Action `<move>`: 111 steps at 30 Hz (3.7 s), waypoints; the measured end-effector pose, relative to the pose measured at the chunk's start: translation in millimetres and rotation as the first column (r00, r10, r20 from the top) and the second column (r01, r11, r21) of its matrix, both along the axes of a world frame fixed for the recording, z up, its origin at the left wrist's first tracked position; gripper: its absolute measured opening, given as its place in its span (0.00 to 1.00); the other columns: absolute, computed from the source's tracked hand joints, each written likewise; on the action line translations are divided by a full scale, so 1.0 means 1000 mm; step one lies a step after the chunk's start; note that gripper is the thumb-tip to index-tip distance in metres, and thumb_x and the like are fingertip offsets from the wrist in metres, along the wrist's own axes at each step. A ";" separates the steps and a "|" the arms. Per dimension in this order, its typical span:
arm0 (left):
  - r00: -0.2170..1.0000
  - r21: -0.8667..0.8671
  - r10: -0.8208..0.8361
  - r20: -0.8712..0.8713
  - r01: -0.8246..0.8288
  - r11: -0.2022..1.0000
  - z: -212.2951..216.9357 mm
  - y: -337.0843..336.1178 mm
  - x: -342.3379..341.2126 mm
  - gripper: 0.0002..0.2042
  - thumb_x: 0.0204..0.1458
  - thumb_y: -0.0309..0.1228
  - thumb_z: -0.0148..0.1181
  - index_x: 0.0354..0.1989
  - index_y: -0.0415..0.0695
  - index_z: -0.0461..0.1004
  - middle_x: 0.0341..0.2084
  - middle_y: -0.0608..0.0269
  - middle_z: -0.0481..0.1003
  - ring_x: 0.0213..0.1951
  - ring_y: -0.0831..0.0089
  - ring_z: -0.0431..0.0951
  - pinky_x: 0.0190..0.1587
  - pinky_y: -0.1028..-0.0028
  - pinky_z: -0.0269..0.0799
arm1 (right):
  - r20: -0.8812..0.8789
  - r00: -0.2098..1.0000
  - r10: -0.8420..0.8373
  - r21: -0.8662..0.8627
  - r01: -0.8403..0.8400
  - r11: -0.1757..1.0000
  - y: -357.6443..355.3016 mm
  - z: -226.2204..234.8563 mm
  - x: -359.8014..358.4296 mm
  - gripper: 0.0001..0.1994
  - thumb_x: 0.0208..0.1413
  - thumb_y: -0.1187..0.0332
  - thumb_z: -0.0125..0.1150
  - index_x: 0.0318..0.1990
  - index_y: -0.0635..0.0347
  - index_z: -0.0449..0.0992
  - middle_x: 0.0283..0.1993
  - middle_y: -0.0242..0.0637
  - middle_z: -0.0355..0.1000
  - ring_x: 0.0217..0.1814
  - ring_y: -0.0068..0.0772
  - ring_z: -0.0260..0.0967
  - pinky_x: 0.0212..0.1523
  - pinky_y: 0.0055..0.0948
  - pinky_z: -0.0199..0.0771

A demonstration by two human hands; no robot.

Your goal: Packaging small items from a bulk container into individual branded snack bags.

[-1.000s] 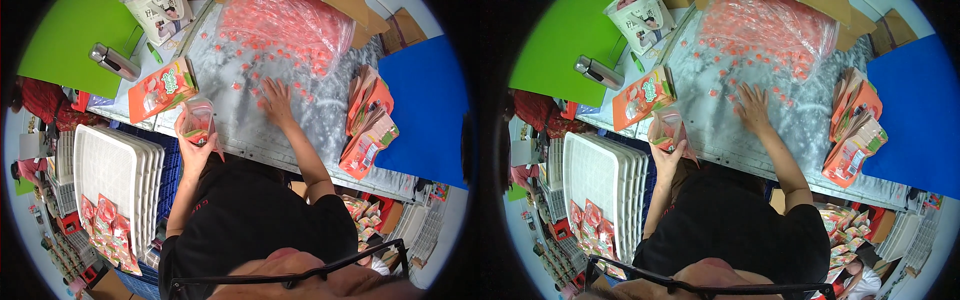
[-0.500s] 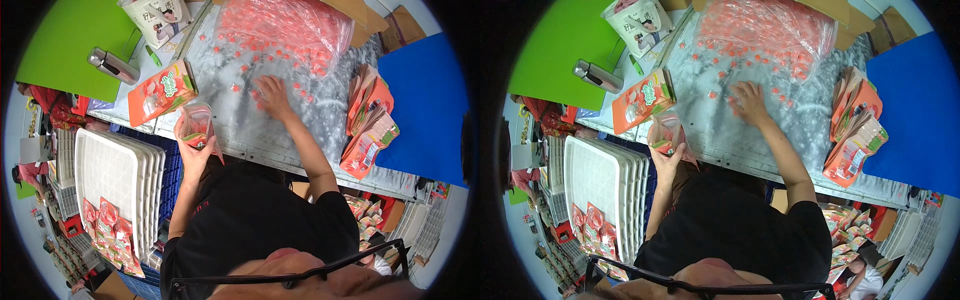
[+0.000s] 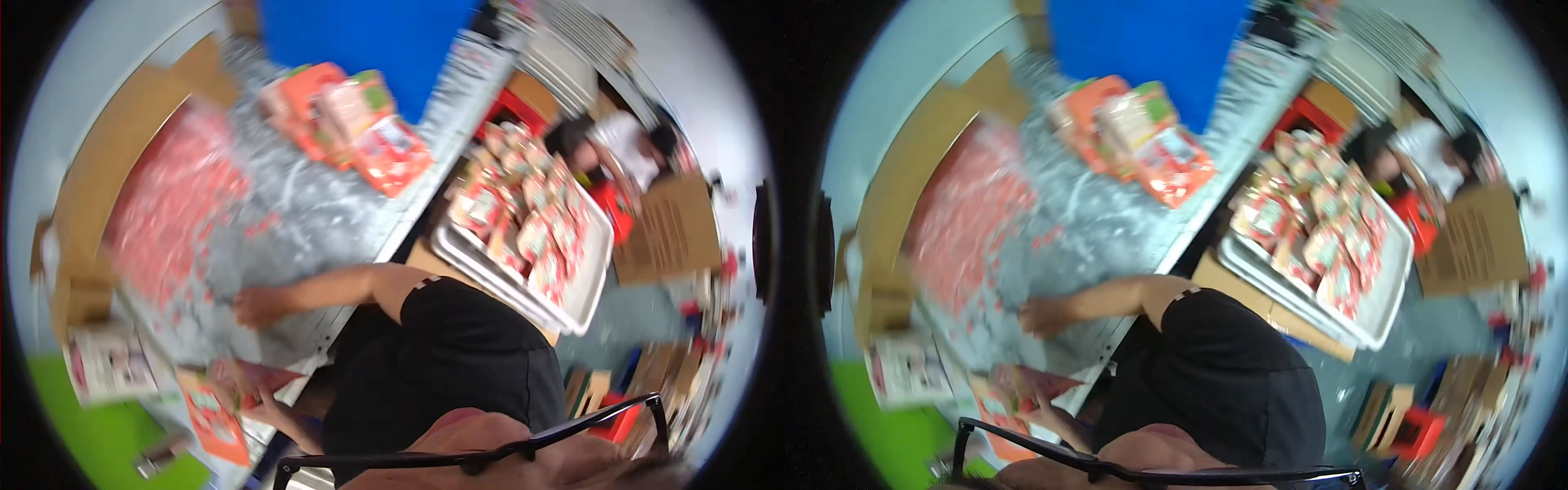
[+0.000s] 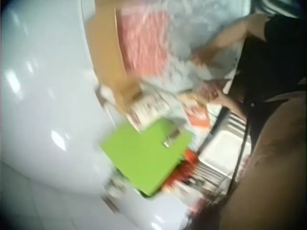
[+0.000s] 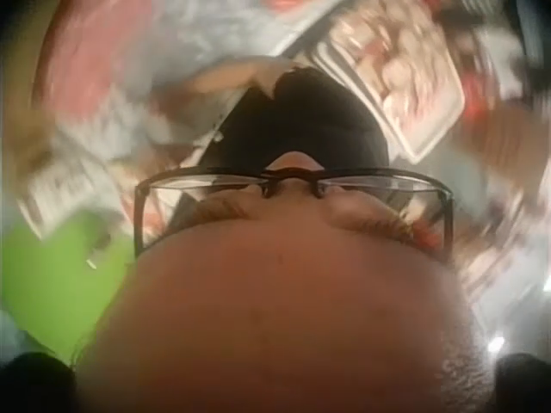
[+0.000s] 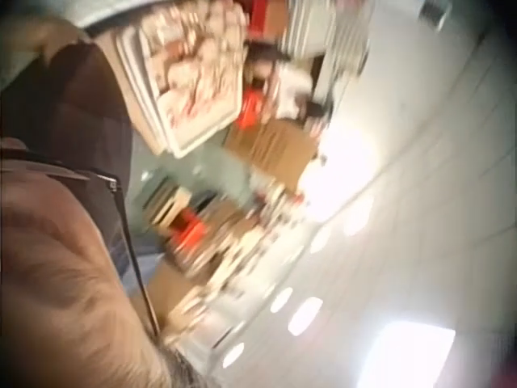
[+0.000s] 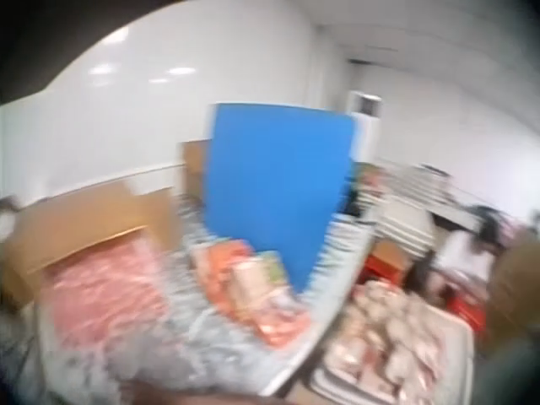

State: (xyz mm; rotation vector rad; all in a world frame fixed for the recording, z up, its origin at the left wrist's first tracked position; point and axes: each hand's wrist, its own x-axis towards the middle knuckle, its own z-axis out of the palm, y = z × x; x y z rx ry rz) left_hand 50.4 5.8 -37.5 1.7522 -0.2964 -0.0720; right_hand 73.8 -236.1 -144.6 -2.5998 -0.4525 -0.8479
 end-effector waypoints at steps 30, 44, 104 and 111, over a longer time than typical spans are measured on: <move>0.549 0.226 -0.824 0.142 0.792 0.567 -0.026 -0.147 -0.017 0.43 0.39 0.17 0.70 0.64 0.32 0.51 0.52 0.48 0.63 0.52 0.60 0.69 0.56 0.61 0.66 | -0.315 0.658 -0.684 0.129 0.744 0.656 0.000 0.197 -0.144 0.15 0.53 0.58 0.56 0.29 0.63 0.75 0.26 0.45 0.76 0.32 0.53 0.75 0.34 0.44 0.74; 0.673 -0.163 -0.591 0.445 0.709 0.686 -0.009 -0.154 -0.050 0.35 0.47 0.41 0.67 0.62 0.38 0.61 0.57 0.51 0.66 0.59 0.55 0.65 0.64 0.60 0.56 | -0.095 0.826 -0.555 0.586 0.497 0.640 0.002 0.172 -0.137 0.16 0.48 0.63 0.57 0.36 0.69 0.73 0.40 0.57 0.66 0.44 0.54 0.65 0.46 0.44 0.67; 0.721 -0.214 -0.681 0.128 0.690 0.692 0.013 -0.092 -0.050 0.50 0.37 0.29 0.74 0.66 0.31 0.44 0.49 0.49 0.67 0.48 0.55 0.71 0.52 0.61 0.69 | -0.601 0.797 0.060 -0.033 -0.100 0.994 0.001 0.180 -0.127 0.14 0.42 0.62 0.64 0.33 0.63 0.78 0.35 0.53 0.77 0.37 0.55 0.74 0.37 0.48 0.72; 0.705 -0.268 -0.710 0.007 0.685 0.678 0.025 -0.091 -0.046 0.46 0.41 0.29 0.71 0.66 0.32 0.47 0.50 0.50 0.67 0.48 0.56 0.72 0.50 0.61 0.71 | -0.675 0.724 -0.140 -0.030 0.163 0.986 0.010 0.230 -0.154 0.14 0.46 0.62 0.62 0.37 0.63 0.77 0.39 0.52 0.77 0.39 0.53 0.74 0.39 0.46 0.73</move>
